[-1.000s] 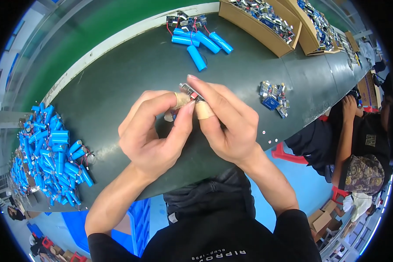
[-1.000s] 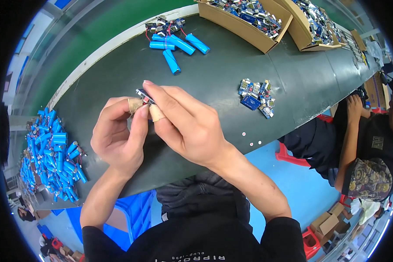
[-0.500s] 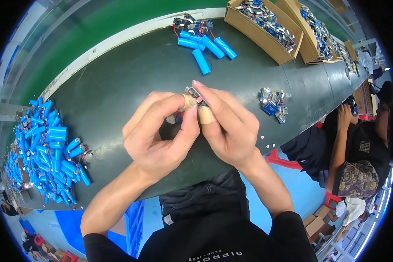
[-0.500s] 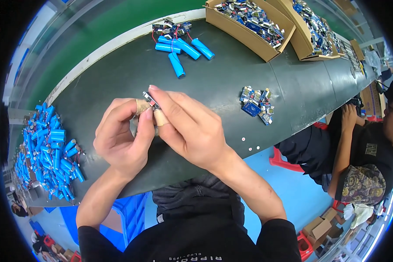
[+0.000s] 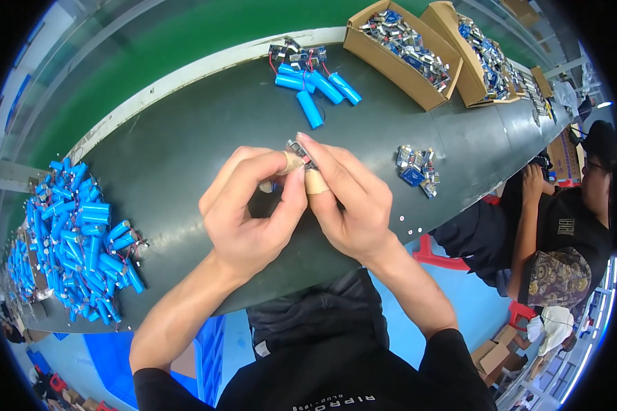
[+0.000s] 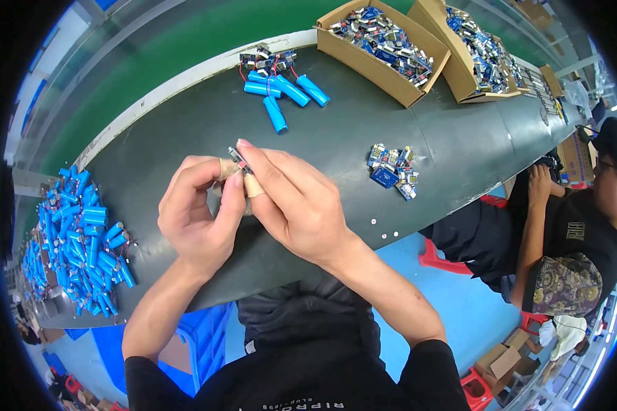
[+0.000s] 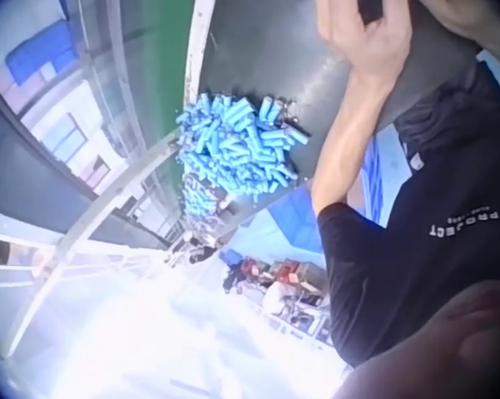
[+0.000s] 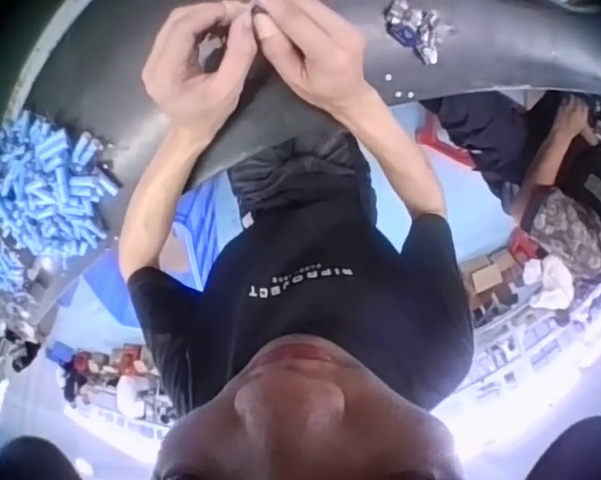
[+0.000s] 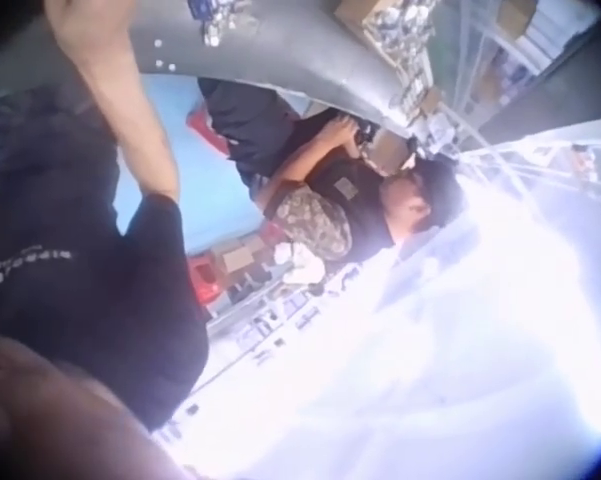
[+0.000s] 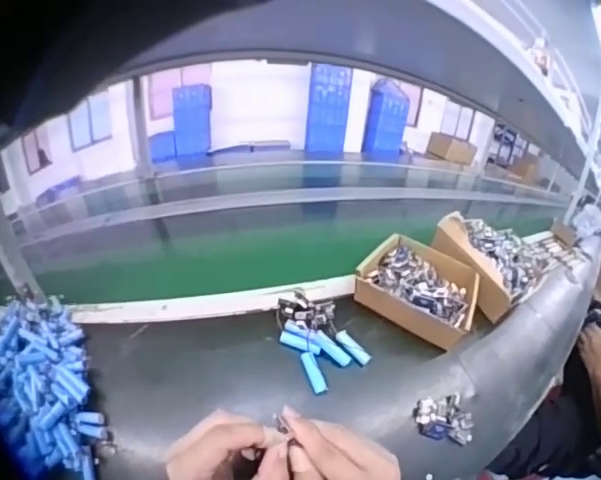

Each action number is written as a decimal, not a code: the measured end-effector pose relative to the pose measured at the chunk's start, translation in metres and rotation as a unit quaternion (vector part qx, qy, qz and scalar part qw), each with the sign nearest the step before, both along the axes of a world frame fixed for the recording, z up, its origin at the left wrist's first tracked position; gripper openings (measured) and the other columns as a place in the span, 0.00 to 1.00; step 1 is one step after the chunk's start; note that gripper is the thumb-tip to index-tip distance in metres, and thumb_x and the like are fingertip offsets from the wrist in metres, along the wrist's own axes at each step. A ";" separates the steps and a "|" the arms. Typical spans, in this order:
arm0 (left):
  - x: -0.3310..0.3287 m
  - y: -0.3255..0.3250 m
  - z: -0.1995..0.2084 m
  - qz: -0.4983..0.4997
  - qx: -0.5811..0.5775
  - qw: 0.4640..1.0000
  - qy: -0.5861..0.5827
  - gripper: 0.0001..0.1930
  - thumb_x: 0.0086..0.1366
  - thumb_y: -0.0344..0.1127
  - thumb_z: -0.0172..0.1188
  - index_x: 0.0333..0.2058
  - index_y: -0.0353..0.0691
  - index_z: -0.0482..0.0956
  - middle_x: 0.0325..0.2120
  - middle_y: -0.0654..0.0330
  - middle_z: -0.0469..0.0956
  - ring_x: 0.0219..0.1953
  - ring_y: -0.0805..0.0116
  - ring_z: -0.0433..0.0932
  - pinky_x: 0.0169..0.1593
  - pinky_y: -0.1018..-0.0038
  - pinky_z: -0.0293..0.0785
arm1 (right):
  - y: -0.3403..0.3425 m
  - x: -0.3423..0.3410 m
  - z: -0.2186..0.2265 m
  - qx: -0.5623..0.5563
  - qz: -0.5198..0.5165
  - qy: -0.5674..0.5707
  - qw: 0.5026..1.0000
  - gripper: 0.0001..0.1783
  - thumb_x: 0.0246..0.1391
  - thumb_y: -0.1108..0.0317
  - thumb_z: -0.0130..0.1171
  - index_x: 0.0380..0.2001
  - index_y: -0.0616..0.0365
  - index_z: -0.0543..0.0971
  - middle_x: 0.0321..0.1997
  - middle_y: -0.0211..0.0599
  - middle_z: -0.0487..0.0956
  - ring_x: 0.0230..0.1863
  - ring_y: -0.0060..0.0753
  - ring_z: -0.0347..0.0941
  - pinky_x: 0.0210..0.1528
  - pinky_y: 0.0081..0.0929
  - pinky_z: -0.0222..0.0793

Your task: The person assembles small electronic components by hand, combining metal contacts and other small parts with a circuit board and a blue plastic housing.

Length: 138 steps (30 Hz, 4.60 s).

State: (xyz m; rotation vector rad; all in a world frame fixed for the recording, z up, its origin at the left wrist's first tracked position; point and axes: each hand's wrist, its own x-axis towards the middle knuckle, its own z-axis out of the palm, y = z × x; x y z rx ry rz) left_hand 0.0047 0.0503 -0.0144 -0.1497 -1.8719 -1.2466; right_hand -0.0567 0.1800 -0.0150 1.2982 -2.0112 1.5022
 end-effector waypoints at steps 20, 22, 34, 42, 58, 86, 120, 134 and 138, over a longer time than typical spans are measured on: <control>0.000 -0.011 0.007 0.069 0.006 0.996 -0.058 0.11 0.55 0.21 0.62 0.38 0.33 0.78 0.43 0.52 0.73 0.43 0.62 0.75 0.48 0.71 0.72 | -0.007 -0.090 0.060 0.145 -0.090 -0.154 0.973 0.18 0.64 0.69 0.50 0.53 0.66 0.75 0.44 0.41 0.82 0.44 0.26 0.77 0.50 0.24 0.71; -0.003 -0.013 0.006 0.078 0.002 0.995 -0.066 0.10 0.55 0.21 0.62 0.38 0.33 0.78 0.41 0.53 0.73 0.42 0.63 0.75 0.47 0.72 0.72 | -0.007 -0.105 0.053 0.218 -0.182 0.030 0.958 0.19 0.64 0.68 0.51 0.55 0.64 0.74 0.48 0.42 0.81 0.48 0.27 0.77 0.53 0.26 0.70; 0.038 -0.091 0.064 0.201 -0.090 0.972 -0.084 0.11 0.56 0.26 0.63 0.39 0.35 0.78 0.36 0.56 0.76 0.38 0.64 0.75 0.42 0.72 0.70 | 0.043 0.010 0.015 0.090 -0.058 -0.329 0.938 0.15 0.63 0.69 0.54 0.50 0.65 0.78 0.36 0.33 0.80 0.33 0.18 0.73 0.38 0.16 0.69; 0.148 -0.204 0.094 0.379 -0.242 0.821 -0.352 0.10 0.57 0.36 0.66 0.32 0.34 0.80 0.33 0.52 0.76 0.40 0.55 0.74 0.44 0.63 0.70 | 0.044 0.022 0.002 0.133 -0.058 -0.270 0.952 0.12 0.62 0.74 0.52 0.46 0.65 0.80 0.32 0.32 0.78 0.29 0.17 0.69 0.32 0.14 0.64; 0.183 -0.223 0.114 0.408 -0.174 0.814 -0.376 0.11 0.58 0.31 0.65 0.39 0.31 0.80 0.32 0.57 0.81 0.35 0.68 0.79 0.43 0.73 0.75 | 0.050 0.021 0.004 0.127 -0.044 -0.277 0.951 0.12 0.62 0.74 0.52 0.46 0.65 0.80 0.32 0.33 0.78 0.31 0.18 0.70 0.34 0.16 0.65; 0.147 -0.217 0.116 0.436 -0.073 0.890 -0.115 0.12 0.60 0.32 0.65 0.39 0.31 0.81 0.29 0.60 0.81 0.32 0.75 0.76 0.38 0.76 0.73 | 0.051 0.019 0.000 0.097 -0.047 -0.259 0.960 0.11 0.58 0.77 0.53 0.42 0.66 0.81 0.30 0.34 0.79 0.26 0.17 0.69 0.27 0.17 0.62; 0.062 -0.026 0.094 -0.099 0.348 0.903 -0.232 0.13 0.67 0.29 0.57 0.48 0.34 0.74 0.38 0.55 0.79 0.39 0.60 0.83 0.39 0.68 0.80 | 0.015 0.030 0.053 -0.044 0.277 -0.644 0.712 0.18 0.61 0.65 0.47 0.41 0.71 0.77 0.27 0.33 0.76 0.23 0.20 0.64 0.28 0.19 0.60; 0.067 -0.027 0.094 -0.226 0.257 0.910 -0.233 0.15 0.61 0.18 0.58 0.48 0.29 0.77 0.40 0.57 0.76 0.42 0.69 0.79 0.46 0.74 0.76 | 0.034 0.028 0.044 -0.094 0.343 -0.697 0.623 0.23 0.62 0.62 0.41 0.40 0.76 0.76 0.24 0.35 0.74 0.19 0.18 0.59 0.24 0.21 0.53; 0.067 -0.026 0.091 -0.213 0.198 0.931 -0.218 0.17 0.58 0.16 0.58 0.48 0.30 0.78 0.42 0.57 0.75 0.40 0.69 0.78 0.47 0.74 0.75 | 0.033 0.031 0.047 -0.087 0.327 -0.719 0.607 0.28 0.65 0.57 0.36 0.44 0.74 0.75 0.25 0.36 0.74 0.21 0.20 0.63 0.27 0.21 0.58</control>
